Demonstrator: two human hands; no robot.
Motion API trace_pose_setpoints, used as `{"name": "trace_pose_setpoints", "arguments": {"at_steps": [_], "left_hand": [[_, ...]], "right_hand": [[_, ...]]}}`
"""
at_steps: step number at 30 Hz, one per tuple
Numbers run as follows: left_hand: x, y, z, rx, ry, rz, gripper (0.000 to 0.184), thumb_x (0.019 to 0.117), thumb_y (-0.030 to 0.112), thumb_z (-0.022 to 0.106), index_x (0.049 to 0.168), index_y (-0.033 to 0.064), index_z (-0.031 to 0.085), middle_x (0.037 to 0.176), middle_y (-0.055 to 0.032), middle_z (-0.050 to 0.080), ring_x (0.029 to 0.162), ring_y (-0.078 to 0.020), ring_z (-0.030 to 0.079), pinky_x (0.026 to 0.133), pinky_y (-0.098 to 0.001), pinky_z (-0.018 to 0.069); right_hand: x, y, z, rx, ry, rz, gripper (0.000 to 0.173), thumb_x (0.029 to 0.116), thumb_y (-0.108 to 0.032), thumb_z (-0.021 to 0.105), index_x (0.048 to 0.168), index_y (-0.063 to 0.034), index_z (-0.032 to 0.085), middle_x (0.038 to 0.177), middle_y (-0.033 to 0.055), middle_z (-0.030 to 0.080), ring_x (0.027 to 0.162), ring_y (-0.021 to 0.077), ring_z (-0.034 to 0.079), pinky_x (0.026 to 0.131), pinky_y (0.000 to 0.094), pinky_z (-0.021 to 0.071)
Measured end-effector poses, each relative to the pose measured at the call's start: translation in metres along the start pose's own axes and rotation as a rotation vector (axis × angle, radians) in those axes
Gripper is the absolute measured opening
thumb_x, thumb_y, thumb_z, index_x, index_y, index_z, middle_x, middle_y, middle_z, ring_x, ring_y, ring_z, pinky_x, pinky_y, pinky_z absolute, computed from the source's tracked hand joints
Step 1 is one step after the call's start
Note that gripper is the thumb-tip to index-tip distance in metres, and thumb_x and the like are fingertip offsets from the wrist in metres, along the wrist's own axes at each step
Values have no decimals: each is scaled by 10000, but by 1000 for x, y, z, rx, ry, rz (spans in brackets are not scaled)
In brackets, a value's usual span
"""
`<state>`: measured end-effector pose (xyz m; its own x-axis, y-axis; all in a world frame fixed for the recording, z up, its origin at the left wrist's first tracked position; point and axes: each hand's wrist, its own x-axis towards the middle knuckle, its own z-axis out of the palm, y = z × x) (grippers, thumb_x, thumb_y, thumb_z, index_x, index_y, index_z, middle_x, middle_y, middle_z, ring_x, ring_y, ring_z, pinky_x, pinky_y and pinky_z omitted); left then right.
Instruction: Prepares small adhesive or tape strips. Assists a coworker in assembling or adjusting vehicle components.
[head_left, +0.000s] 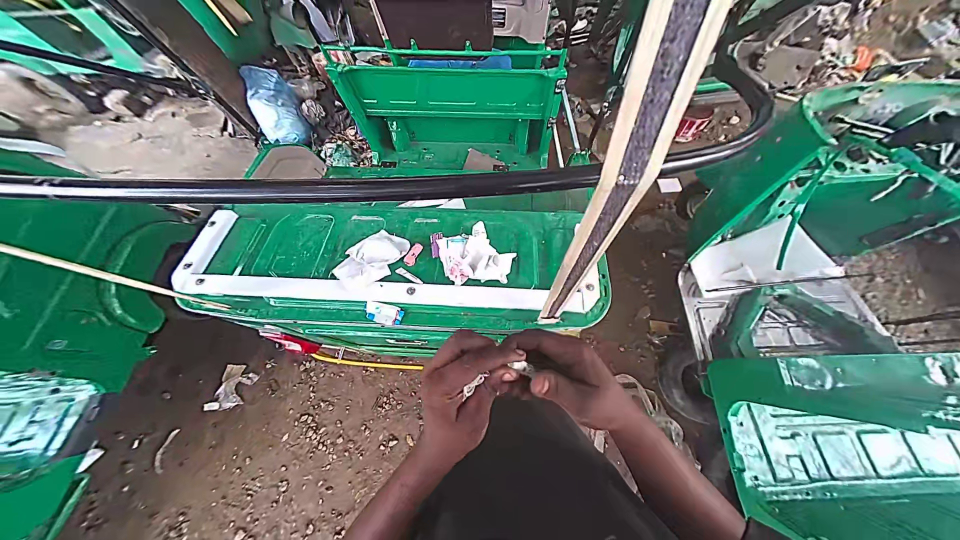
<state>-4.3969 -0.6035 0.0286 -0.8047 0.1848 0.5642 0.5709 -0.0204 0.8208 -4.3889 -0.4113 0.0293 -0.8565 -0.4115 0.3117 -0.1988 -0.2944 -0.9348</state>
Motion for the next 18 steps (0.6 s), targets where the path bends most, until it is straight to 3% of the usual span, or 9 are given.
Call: {"name": "trace_pose_setpoints", "arguments": {"at_steps": [1, 3, 5, 7, 9, 13, 16, 18], "left_hand": [[1, -2, -2, -40, -10, -18, 155, 992, 243, 693, 1087, 153, 775, 990, 56, 631, 940, -20, 595, 845, -168, 510], [1, -3, -3, -75, -33, -40, 142, 980, 235, 709, 1065, 150, 783, 977, 55, 637, 931, -27, 596, 838, -176, 510], [2, -1, -2, -92, -29, -73, 137, 971, 230, 720, 1043, 133, 785, 965, 44, 640, 904, -33, 607, 804, -175, 530], [1, 0, 1, -95, 2, -104, 141, 969, 220, 721, 1038, 114, 785, 968, 39, 639, 899, -34, 603, 799, -173, 528], [1, 1, 4, -86, 40, -112, 144, 968, 227, 722, 1029, 111, 783, 963, 40, 647, 895, -36, 611, 795, -173, 534], [-1, 2, 5, -49, 61, -130, 137, 955, 256, 742, 987, 122, 751, 937, 45, 651, 853, -27, 618, 738, -163, 537], [-5, 1, -4, 203, -57, -99, 220, 1020, 306, 632, 978, 97, 686, 941, 10, 607, 831, -10, 581, 713, -141, 505], [-8, -3, -8, 332, -130, -83, 317, 1071, 324, 503, 907, 76, 613, 925, -18, 537, 821, -16, 534, 720, -131, 464]], "right_hand": [[-1, -1, -4, 88, -43, 52, 479, 1075, -419, 518, 1252, 8, 646, 995, 47, 709, 792, 60, 657, 681, 234, 571], [-4, 0, -7, 118, -84, 111, 416, 1100, -369, 476, 1108, -1, 671, 879, 17, 700, 706, 30, 615, 620, 202, 516], [-4, 0, -4, 122, -62, 120, 306, 1091, -243, 517, 996, 0, 676, 830, 4, 692, 712, 28, 621, 645, 204, 523], [-7, 1, 4, 58, 81, 71, 220, 1050, -157, 593, 1000, 22, 710, 826, 16, 703, 726, 43, 648, 666, 222, 560], [-10, 1, 14, -206, 248, -54, 172, 1002, -130, 671, 1029, 26, 740, 857, 36, 708, 758, 40, 648, 690, 209, 563], [-16, 5, 28, -987, 473, -357, 147, 957, -170, 731, 1058, -66, 753, 954, 55, 736, 930, 125, 689, 865, 246, 568], [-19, 12, 33, -1098, 496, -370, 131, 940, -179, 748, 1039, -95, 751, 952, 45, 733, 932, 136, 691, 880, 257, 568], [-21, 21, 37, -1083, 472, -346, 115, 945, -189, 739, 1031, -113, 748, 957, 35, 735, 938, 132, 694, 883, 255, 569]]}}
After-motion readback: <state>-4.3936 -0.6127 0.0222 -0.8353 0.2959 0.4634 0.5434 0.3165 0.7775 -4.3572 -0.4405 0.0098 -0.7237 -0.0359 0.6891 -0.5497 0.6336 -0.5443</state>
